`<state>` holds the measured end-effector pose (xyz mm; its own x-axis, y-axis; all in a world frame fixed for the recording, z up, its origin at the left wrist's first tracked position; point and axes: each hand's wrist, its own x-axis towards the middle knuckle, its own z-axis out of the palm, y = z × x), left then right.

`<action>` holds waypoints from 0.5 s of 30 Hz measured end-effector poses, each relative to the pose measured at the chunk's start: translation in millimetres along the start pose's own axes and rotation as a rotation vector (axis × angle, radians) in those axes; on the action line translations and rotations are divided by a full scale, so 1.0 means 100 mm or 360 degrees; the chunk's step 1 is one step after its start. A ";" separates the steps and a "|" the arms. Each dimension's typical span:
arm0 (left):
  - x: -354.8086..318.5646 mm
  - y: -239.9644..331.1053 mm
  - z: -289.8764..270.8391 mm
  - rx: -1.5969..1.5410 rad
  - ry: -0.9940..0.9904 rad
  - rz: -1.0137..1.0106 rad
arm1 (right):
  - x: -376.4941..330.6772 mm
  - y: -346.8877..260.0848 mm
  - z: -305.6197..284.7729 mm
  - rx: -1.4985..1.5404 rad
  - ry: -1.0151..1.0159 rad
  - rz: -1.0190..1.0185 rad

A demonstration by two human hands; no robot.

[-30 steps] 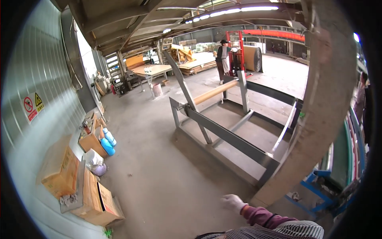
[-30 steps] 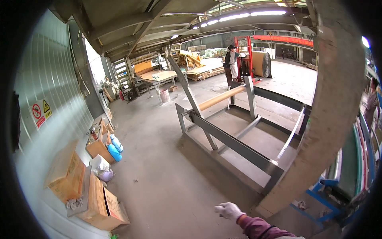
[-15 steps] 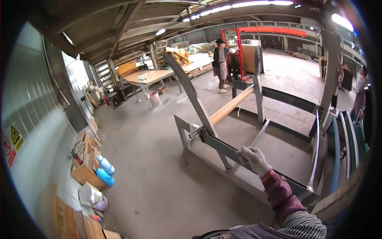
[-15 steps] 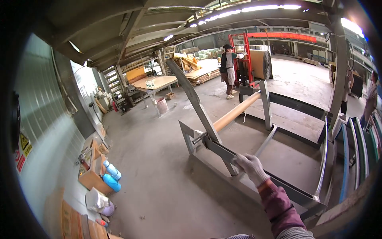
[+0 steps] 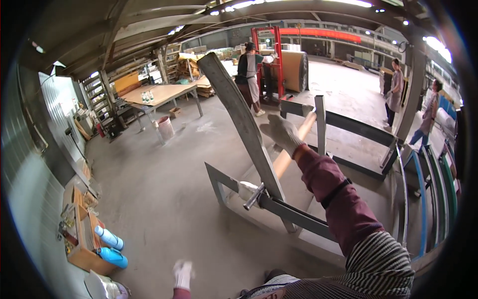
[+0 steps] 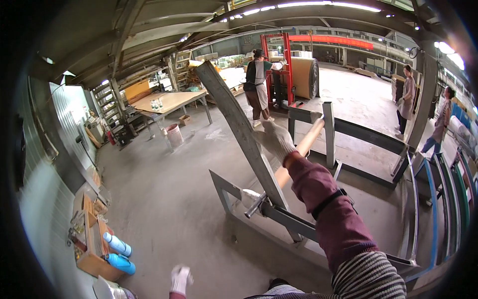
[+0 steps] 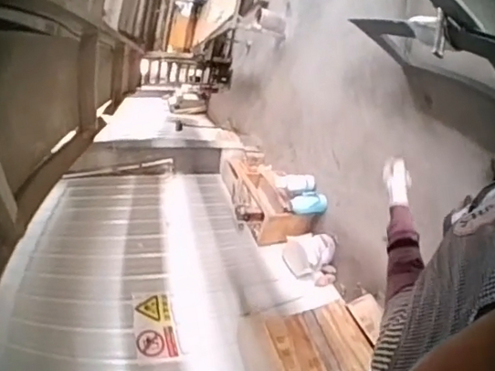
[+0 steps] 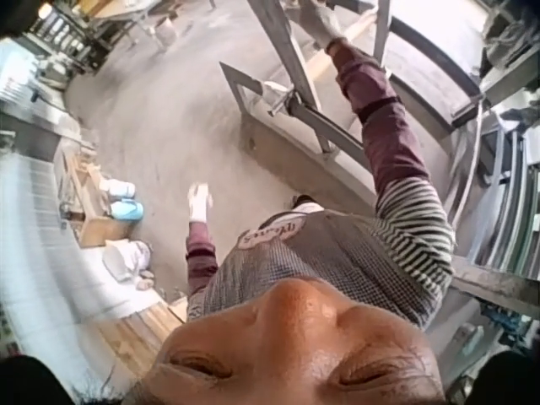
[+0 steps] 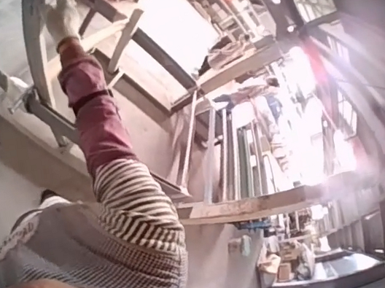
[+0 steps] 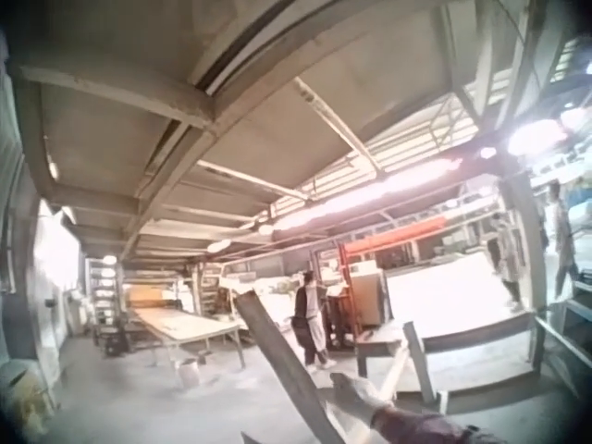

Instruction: Handling and stacking large boards and adjusting metal frames in an industrial facility.

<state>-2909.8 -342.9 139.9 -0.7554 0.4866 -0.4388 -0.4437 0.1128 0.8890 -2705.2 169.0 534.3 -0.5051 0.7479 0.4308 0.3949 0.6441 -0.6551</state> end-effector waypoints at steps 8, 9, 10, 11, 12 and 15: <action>0.08 2.10 2.59 -0.0346 -0.0731 0.0259 | 1.47 -0.11 0.93 0.0203 -0.0097 -0.0055; 0.07 2.15 2.69 -0.0092 -0.0683 0.0190 | 1.47 -0.23 1.04 0.0244 -0.0182 0.0007; 0.12 2.19 2.76 0.0168 -0.0648 0.0110 | 1.43 -0.25 1.04 0.0258 -0.0144 -0.0177; 0.17 2.18 2.85 0.0174 -0.0666 0.0047 | 1.42 -0.21 0.91 0.0234 -0.0165 -0.0120; 0.25 2.14 2.93 0.0072 -0.0741 -0.0002 | 1.47 -0.10 0.78 0.0189 -0.0072 -0.0118; 0.50 2.20 3.25 0.0124 -0.0871 -0.0151 | 1.27 0.05 0.11 -0.0169 0.0318 -0.0018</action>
<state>-2888.3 -12.2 356.2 -0.3441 0.8475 -0.4042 -0.4451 0.2318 0.8650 -2775.6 265.2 578.7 -0.3521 0.7505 0.5593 0.4738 0.6582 -0.5850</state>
